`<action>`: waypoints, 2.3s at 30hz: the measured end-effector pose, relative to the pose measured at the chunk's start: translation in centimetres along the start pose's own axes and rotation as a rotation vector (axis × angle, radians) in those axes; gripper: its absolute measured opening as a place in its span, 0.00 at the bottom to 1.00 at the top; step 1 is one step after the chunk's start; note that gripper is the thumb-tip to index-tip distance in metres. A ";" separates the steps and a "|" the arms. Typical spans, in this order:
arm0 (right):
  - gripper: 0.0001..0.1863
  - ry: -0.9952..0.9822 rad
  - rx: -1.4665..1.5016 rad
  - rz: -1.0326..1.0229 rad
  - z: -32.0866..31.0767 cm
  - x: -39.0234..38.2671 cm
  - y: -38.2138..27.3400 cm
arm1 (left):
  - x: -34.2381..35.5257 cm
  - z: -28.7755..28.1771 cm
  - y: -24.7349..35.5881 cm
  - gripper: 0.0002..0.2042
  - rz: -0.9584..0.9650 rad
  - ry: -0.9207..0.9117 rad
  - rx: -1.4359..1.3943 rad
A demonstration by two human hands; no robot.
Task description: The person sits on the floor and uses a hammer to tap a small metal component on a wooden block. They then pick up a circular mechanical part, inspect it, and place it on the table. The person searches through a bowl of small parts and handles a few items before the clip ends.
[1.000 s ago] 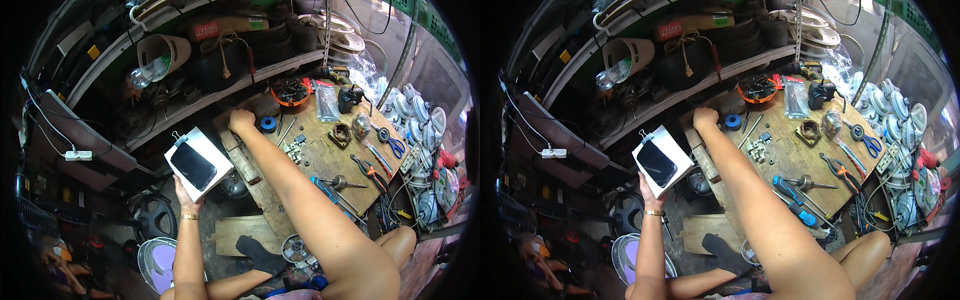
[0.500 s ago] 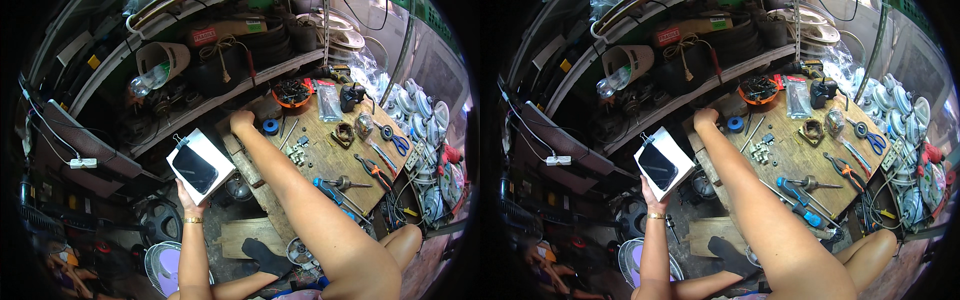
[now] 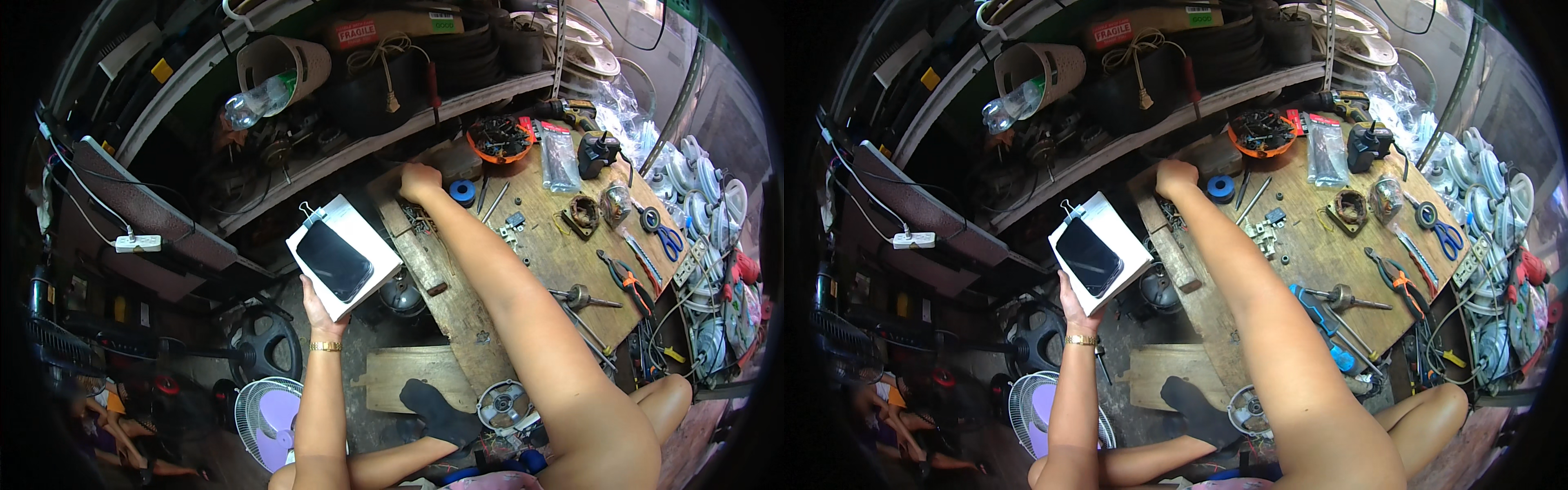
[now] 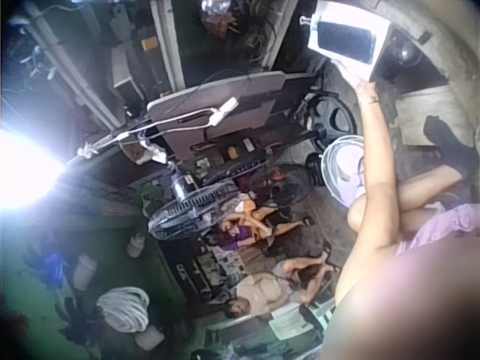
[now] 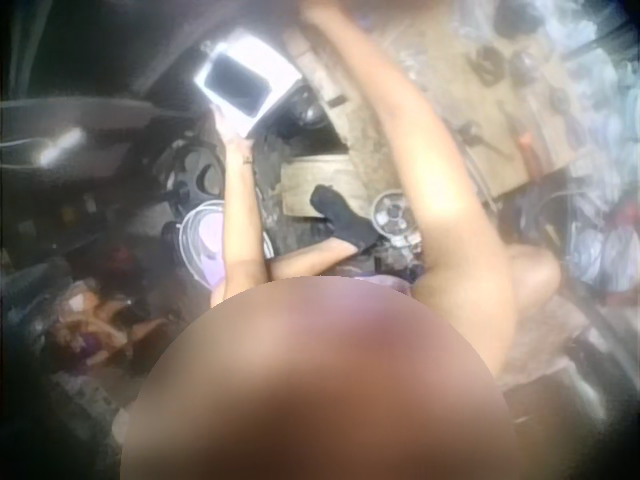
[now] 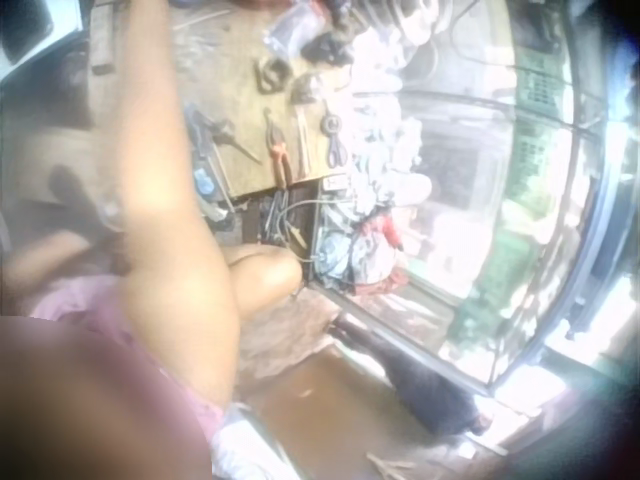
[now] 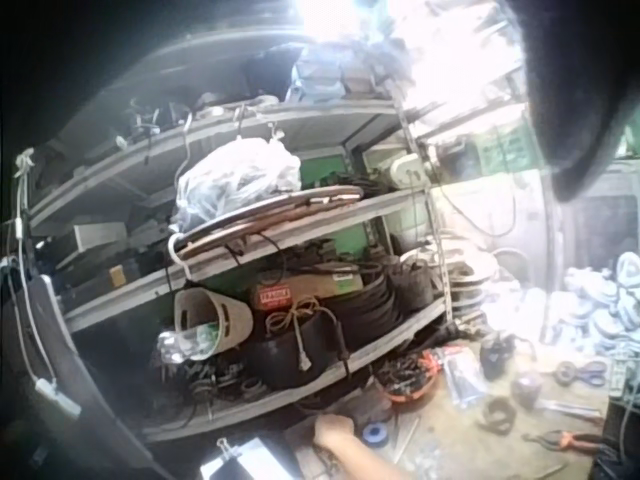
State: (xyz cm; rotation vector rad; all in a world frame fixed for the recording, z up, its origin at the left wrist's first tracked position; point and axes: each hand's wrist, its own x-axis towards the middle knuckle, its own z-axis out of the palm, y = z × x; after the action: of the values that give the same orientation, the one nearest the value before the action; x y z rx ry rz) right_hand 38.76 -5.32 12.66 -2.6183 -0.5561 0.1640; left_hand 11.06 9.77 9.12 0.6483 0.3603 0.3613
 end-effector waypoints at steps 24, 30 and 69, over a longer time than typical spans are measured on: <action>0.18 -0.249 1.319 0.190 -4.3 -10.8 6.9 | 14.4 6.8 -5.9 0.29 0.220 -0.018 0.774; 0.23 -0.100 0.964 0.169 -4.0 -9.1 10.7 | 11.7 11.6 -7.9 0.31 0.366 0.159 1.628; 0.21 0.196 0.237 -0.344 -6.6 -46.9 10.7 | -26.1 10.7 -15.0 0.10 -0.074 -0.305 1.062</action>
State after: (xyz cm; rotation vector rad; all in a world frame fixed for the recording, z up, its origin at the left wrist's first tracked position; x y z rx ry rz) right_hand 1.22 -36.03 14.67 -2.2390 -0.8485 -0.1276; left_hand -4.03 -18.12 12.99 1.7008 0.2635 -0.0381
